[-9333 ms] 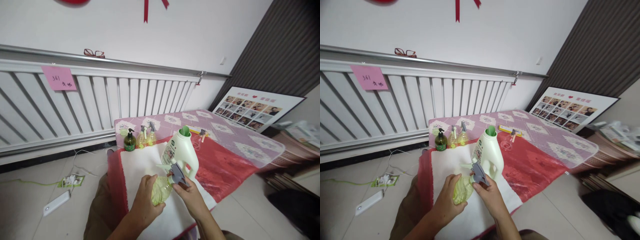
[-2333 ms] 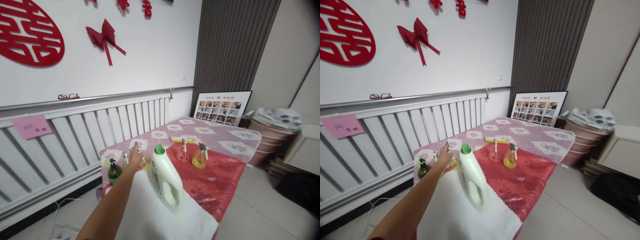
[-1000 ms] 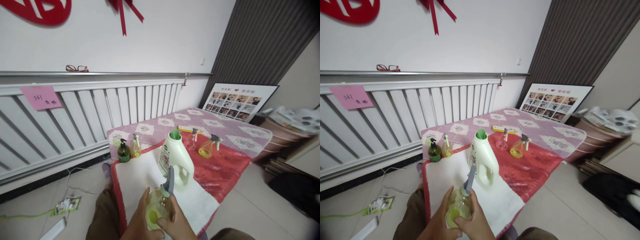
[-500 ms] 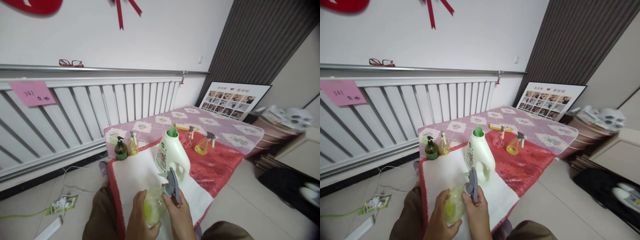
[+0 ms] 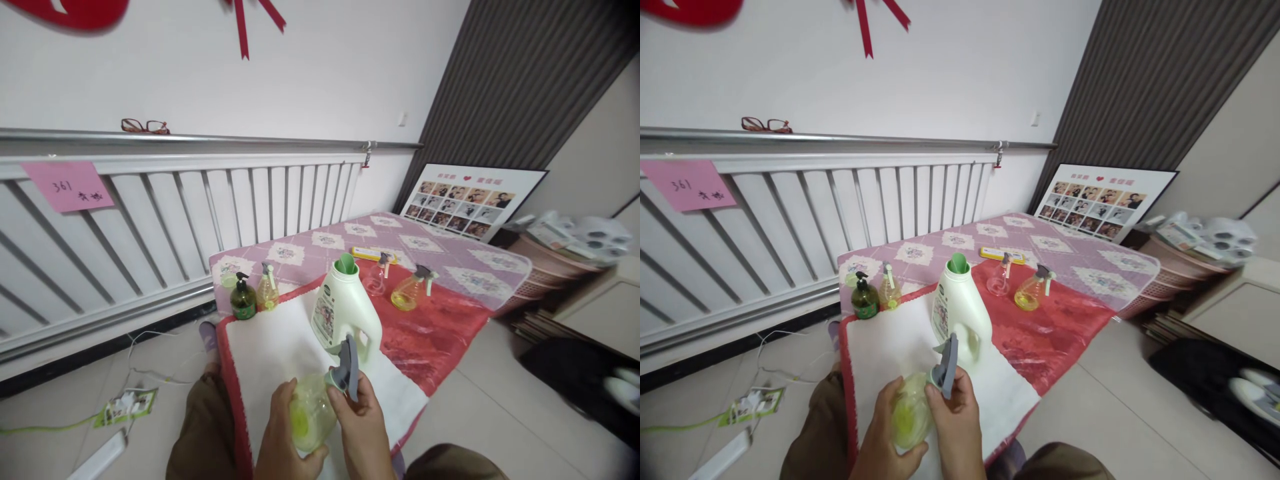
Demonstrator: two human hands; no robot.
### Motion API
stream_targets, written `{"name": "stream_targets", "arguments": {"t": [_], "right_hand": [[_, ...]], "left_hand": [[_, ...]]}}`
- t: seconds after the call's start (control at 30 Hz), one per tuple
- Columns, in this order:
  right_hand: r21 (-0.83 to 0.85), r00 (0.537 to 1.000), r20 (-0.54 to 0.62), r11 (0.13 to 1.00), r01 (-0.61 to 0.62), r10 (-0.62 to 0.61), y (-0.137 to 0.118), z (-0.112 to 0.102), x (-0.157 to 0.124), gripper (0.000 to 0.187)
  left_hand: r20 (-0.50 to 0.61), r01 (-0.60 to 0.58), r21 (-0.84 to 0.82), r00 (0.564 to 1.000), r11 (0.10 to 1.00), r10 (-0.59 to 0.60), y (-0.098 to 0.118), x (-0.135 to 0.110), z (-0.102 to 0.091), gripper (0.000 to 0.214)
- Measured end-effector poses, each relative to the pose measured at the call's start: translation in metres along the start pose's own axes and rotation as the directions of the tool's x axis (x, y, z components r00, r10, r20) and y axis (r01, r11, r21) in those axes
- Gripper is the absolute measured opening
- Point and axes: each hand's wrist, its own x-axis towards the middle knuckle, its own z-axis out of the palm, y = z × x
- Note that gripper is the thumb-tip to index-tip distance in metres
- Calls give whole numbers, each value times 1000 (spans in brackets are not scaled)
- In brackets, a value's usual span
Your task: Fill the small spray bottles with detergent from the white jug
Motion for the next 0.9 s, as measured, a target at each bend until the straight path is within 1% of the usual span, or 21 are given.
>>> {"name": "stream_targets", "arguments": {"t": [0.13, 0.2, 0.27, 0.33, 0.43, 0.53, 0.63, 0.73, 0.8, 0.9], "right_hand": [[-33, 995, 95, 999, -25, 28, -3, -3, -1, 39], [-56, 992, 121, 998, -23, 30, -5, -4, -1, 42], [-52, 996, 86, 999, 13, -9, -5, -1, -1, 47], [-48, 998, 22, 997, 60, -59, -6, 3, -1, 49], [-56, 996, -25, 995, 79, -80, -6, 5, 0, 47], [-49, 998, 13, 997, 63, -62, -6, 4, 0, 46], [-1, 997, 63, 999, 51, -51, -7, 4, 0, 53], [27, 999, 28, 999, 41, -42, -7, 5, 1, 59], [19, 999, 16, 999, 29, -30, -5, 5, 2, 56], [20, 997, 80, 1000, 11, -12, -3, 4, 4, 52]], "left_hand": [[15, 32, -50, 999, 998, -31, 1, 1, 0, 97], [8, 41, -62, 999, 997, -40, 1, 2, 0, 97], [-1, 36, -62, 999, 997, -36, 2, 1, 0, 96], [-6, 29, -56, 1000, 998, -29, 2, 1, -1, 94], [-16, 21, -51, 1000, 998, -21, 2, 2, -2, 94], [-32, 10, -50, 999, 999, -11, 2, 3, -3, 95], [-53, 3, -34, 999, 999, -5, 2, 4, -3, 94], [-65, 4, -15, 998, 1000, -5, 2, 3, -3, 95], [-64, 12, -19, 998, 1000, -13, 2, 3, -4, 95], [-66, 15, -35, 998, 999, -17, 2, 4, -5, 93]]}}
